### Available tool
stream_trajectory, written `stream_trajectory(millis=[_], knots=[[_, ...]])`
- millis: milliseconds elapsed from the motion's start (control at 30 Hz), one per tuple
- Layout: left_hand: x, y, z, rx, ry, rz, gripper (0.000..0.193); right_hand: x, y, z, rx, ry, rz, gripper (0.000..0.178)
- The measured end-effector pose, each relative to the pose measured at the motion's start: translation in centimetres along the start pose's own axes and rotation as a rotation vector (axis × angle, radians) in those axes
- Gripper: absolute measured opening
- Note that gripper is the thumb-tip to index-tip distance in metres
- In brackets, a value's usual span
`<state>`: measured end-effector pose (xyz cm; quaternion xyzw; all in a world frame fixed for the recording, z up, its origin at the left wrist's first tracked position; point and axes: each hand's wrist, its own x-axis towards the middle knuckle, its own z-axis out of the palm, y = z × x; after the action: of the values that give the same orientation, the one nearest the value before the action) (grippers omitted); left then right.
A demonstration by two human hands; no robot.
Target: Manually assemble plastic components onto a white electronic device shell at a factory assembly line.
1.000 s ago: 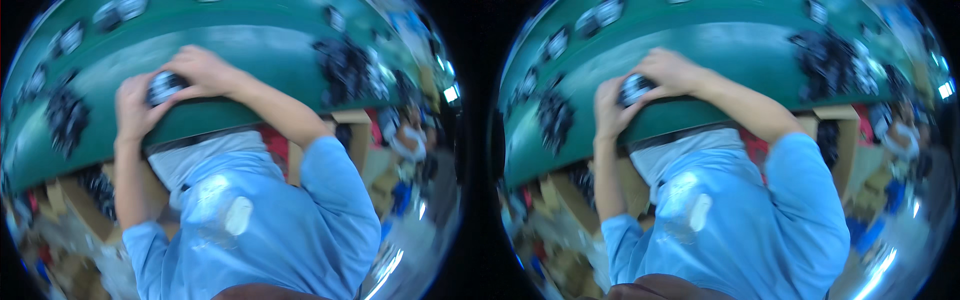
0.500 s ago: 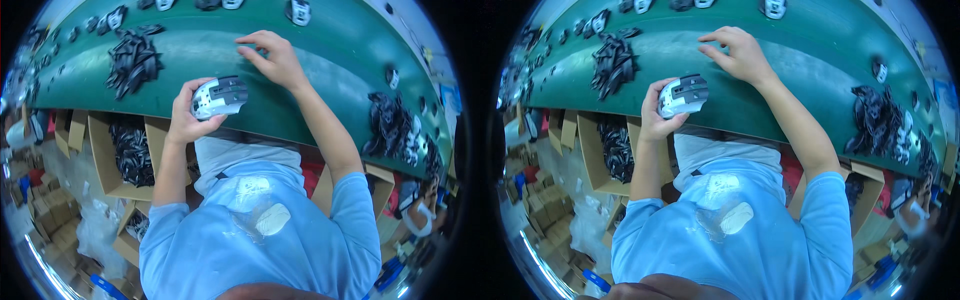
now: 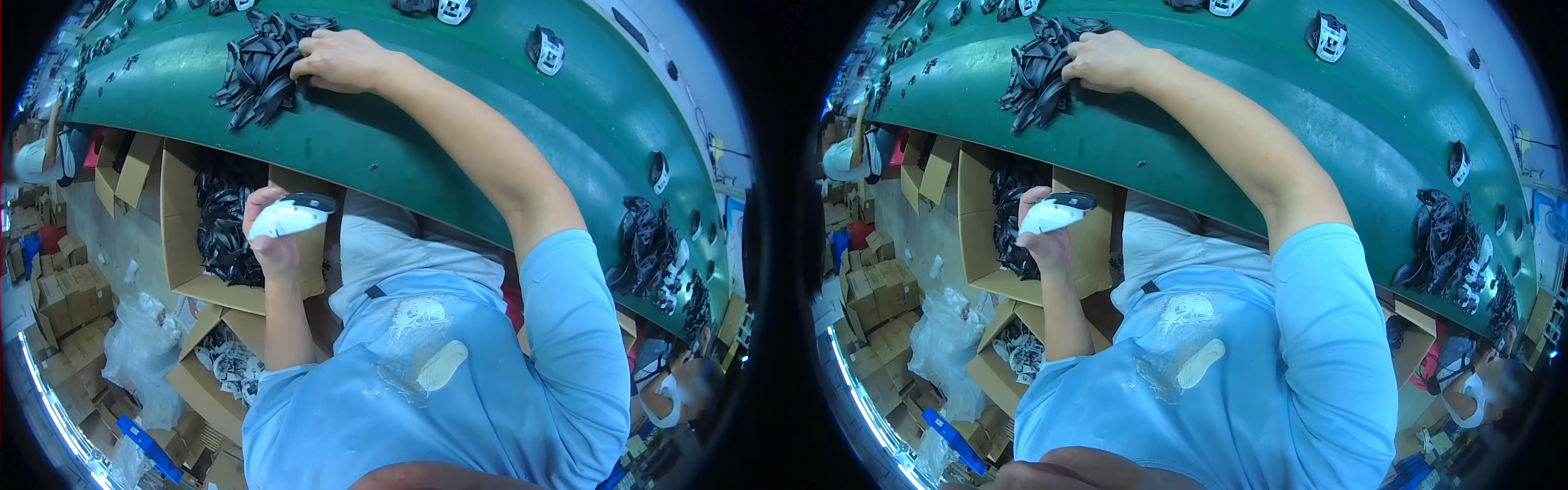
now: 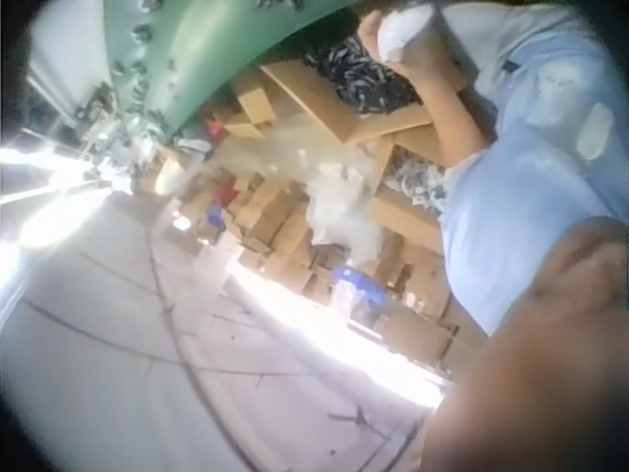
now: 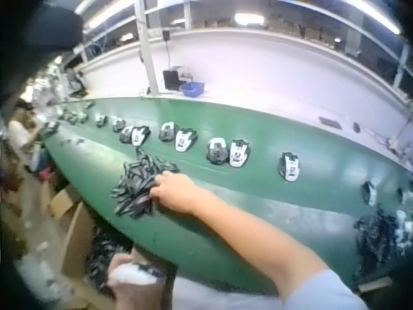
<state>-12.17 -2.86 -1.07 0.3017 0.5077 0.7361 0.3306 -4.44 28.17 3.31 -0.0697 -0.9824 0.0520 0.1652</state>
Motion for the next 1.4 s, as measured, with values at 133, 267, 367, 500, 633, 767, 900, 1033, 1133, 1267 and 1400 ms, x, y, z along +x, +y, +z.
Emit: stream_trajectory(millis=[133,267,367,500,633,767,900,1033,1133,1267,1400], knots=[[1.2,-1.6,0.5,-0.096,0.011,-0.147,0.106,-1.2,1.3,-0.5,-0.077,0.354,-0.026,0.022],[2.7,-2.6,3.6,-0.234,0.067,-0.158,0.091,-2.9,2.2,-4.3,0.138,0.746,0.057,0.018],[3.4,-2.4,5.4,-0.31,-0.119,-0.129,0.082,-8.3,-3.6,-9.0,0.742,0.633,0.4,0.019],[2.4,-1.6,9.4,-0.182,-0.219,-0.02,0.068,-15.2,-9.6,-8.5,0.649,0.582,0.34,0.031],[0.8,-1.4,12.1,-0.069,-0.289,0.117,0.059,-18.0,-12.5,-8.0,0.715,0.582,0.391,0.026],[0.0,-1.8,13.2,0.058,-0.341,0.121,0.057,-20.7,-12.3,-8.0,0.853,0.638,0.502,0.024],[-1.2,-2.7,13.1,0.171,-0.287,0.187,0.062,-21.7,-13.0,-7.7,0.706,0.678,0.377,0.023],[-2.2,-2.9,13.6,0.2,-0.198,0.135,0.074,-22.0,-14.4,-7.4,0.763,0.636,0.393,0.027],[-2.2,-2.8,14.0,0.191,-0.191,0.163,0.072,-22.5,-14.6,-6.8,0.856,0.64,0.461,0.028],[-2.0,-2.3,13.8,0.149,-0.208,0.092,0.068,-22.8,-14.6,-6.6,0.904,0.652,0.47,0.029],[-1.9,-2.4,13.3,0.207,-0.255,0.059,0.069,-22.9,-14.4,-6.7,0.913,0.639,0.448,0.03]])
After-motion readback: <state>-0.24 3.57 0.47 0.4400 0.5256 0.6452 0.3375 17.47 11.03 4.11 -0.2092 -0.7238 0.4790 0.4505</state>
